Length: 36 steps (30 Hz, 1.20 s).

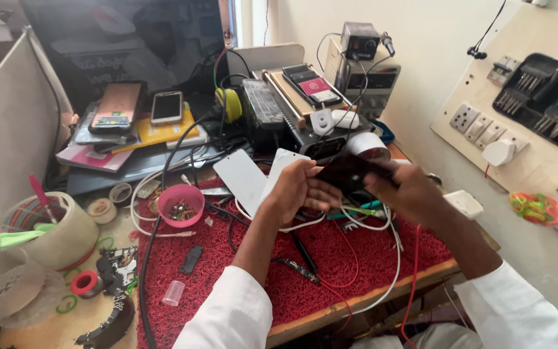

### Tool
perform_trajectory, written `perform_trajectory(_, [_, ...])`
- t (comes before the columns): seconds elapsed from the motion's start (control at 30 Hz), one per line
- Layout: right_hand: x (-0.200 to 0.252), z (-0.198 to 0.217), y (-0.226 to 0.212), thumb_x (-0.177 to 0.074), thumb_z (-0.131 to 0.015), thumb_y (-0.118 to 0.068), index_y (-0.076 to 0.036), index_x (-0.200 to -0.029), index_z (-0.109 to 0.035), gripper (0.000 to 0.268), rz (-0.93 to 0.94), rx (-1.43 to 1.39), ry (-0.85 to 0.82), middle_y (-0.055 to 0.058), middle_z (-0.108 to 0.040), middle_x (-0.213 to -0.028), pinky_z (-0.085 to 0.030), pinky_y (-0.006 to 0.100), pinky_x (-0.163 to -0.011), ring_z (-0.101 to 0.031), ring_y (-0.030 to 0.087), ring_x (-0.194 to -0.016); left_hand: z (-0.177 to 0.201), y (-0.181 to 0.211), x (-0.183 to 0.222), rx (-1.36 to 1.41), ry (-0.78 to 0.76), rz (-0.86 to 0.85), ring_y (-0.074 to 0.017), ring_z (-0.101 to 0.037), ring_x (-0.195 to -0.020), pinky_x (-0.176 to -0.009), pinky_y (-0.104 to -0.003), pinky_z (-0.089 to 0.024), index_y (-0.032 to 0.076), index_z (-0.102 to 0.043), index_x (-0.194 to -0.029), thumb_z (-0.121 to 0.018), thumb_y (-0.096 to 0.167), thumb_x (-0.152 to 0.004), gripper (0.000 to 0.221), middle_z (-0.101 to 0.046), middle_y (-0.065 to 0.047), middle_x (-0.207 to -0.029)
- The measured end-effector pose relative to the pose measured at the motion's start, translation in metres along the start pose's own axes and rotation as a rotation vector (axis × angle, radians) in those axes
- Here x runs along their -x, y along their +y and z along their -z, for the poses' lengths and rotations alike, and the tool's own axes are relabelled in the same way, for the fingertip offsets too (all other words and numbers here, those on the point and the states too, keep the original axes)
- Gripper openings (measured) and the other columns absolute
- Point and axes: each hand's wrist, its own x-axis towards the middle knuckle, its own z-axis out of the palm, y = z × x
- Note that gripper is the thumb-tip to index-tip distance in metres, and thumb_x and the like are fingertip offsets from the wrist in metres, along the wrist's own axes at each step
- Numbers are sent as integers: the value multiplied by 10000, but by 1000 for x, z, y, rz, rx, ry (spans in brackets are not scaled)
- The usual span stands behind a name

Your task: The person handles a disassembled smartphone, peels protective film from a white screen panel, and aligns the black screen assembly with the phone body. The person repeatedly checks the screen and film, then places the screen assembly on the table.

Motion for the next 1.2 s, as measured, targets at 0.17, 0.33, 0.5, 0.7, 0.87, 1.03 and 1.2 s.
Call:
perform_trajectory(0.17, [-40, 21, 32, -1022, -682, -352, -39, -785, -572, 408, -322, -501, 109, 45, -545, -725, -444, 304, -532, -531, 101, -610, 26, 5, 2, -223, 60, -88, -100, -451, -351, -327, -262, -317, 17, -498, -1117, -620, 491, -1006, 502, -575, -62, -515])
perform_trajectory(0.33, [-57, -1, 29, -955, -698, -291, -93, -767, -606, 289, -356, -947, 67, 18, -629, -734, -490, 286, -560, -611, 121, -602, 52, 16, 0, -325, 1, -343, -53, -489, -449, -397, -220, -336, 74, -645, -853, -652, 310, -1056, 312, -585, -35, -594])
perform_trajectory(0.5, [-73, -32, 27, -915, -698, -242, -27, -834, -686, 230, -338, -1040, -19, 51, -689, -799, -517, 276, -626, -661, 131, -669, 46, 22, -3, -258, 114, -475, -76, -601, -571, -517, -234, -480, 84, -760, -928, -636, 295, -922, 246, -679, -10, -705])
perform_trajectory(0.7, [-97, -52, 31, -985, -738, -197, -73, -889, -633, 189, -258, -1156, -5, 32, -684, -852, -534, 301, -633, -667, 140, -717, 36, 14, -5, -320, 261, -503, -52, -609, -914, -834, -189, -496, 33, -632, -1127, -616, 289, -1030, 274, -651, -16, -971])
perform_trajectory(0.87, [-110, -60, 24, -947, -676, -215, -67, -958, -690, 150, -304, -1193, 65, 27, -723, -902, -567, 272, -676, -706, 129, -758, 40, 11, -23, -335, 214, -743, -80, -565, -959, -838, -218, -479, 19, -550, -1200, -598, 190, -1062, 225, -631, -38, -1027])
perform_trajectory(1.03, [-130, -66, 9, -1024, -654, -290, -28, -1061, -681, 266, -189, -1275, 54, 46, -731, -952, -580, 282, -706, -706, 138, -786, 24, 3, -35, -304, 351, -901, -93, -546, -989, -861, -233, -478, 0, -522, -1329, -554, 161, -1097, 285, -583, -52, -1109])
perform_trajectory(1.2, [-141, -85, -12, -1035, -607, -347, 15, -1176, -666, 393, -146, -1364, 62, 84, -741, -1033, -599, 304, -781, -727, 165, -870, 8, 4, -25, -474, 537, -1012, -143, -598, -1167, -996, -270, -491, -24, -457, -1514, -471, 185, -1118, 448, -601, -82, -1301])
